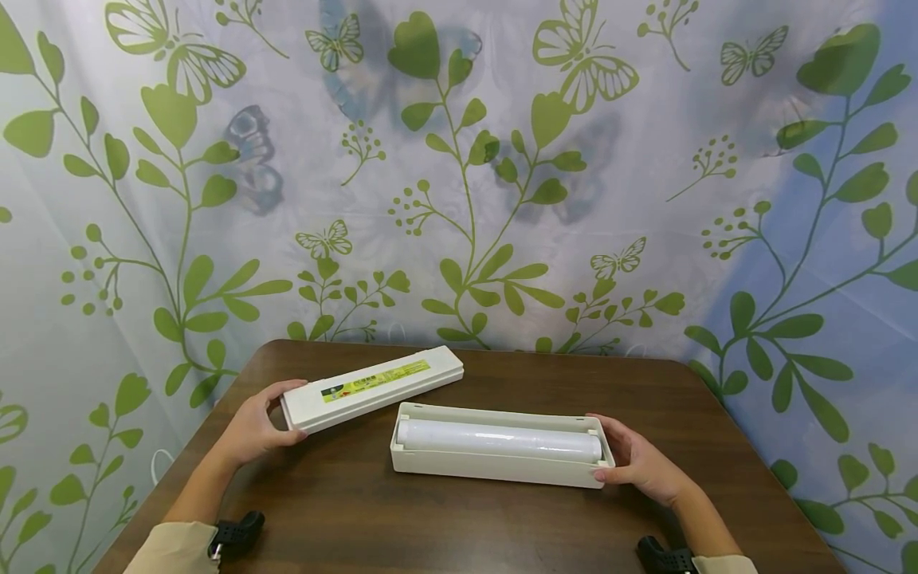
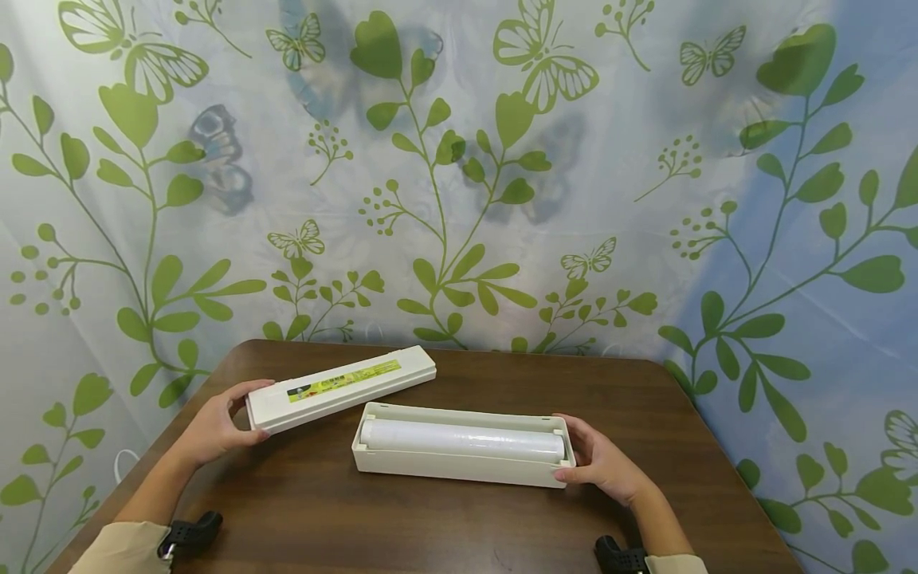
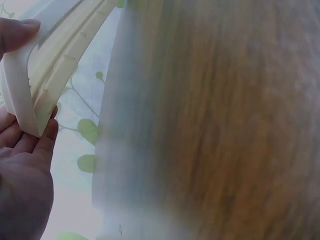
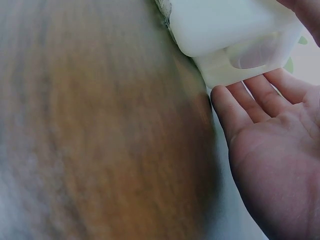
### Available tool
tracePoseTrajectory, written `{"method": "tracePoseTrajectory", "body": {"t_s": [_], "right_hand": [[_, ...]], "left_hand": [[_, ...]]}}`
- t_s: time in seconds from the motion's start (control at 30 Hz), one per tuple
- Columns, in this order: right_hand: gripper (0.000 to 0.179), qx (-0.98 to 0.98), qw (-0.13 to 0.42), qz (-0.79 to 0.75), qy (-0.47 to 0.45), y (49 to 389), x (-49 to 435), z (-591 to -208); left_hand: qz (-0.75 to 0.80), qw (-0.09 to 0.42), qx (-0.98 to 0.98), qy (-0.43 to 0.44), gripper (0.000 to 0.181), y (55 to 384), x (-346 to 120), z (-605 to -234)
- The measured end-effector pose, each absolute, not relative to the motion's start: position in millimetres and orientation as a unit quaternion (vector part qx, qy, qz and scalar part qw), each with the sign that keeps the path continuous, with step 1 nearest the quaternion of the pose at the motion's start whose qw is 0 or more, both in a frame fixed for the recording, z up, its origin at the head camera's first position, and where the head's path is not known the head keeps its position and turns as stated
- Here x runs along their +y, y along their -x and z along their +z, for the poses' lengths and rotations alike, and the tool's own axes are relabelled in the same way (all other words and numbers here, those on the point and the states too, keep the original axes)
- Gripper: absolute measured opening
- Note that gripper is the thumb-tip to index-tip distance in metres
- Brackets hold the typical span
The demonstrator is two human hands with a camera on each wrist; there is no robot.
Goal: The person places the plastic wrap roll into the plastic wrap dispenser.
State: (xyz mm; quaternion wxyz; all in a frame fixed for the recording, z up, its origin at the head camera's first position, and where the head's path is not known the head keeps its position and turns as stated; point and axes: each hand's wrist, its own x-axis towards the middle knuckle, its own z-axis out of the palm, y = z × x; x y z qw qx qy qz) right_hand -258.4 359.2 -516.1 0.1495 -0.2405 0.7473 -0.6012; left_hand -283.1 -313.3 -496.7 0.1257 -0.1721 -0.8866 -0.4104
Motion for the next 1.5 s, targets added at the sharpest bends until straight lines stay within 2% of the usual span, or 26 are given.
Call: {"method": "tracePoseTrajectory", "body": {"t_s": [0.67, 1.2, 1.5], "right_hand": [[0.087, 0.745, 0.152, -0.602, 0.243, 260.0, 358.0, -518.1], [0.086, 0.745, 0.157, -0.603, 0.240, 259.1, 358.2, -513.5], [0.087, 0.744, 0.151, -0.603, 0.244, 257.0, 356.9, -513.0]], "left_hand": [[-0.454, 0.131, -0.861, 0.188, 0.079, 281.6, -312.8, -495.6], [-0.382, 0.066, -0.904, 0.179, 0.077, 286.5, -314.5, -486.1], [-0.328, 0.057, -0.927, 0.176, 0.079, 286.7, -310.4, -478.8]]}}
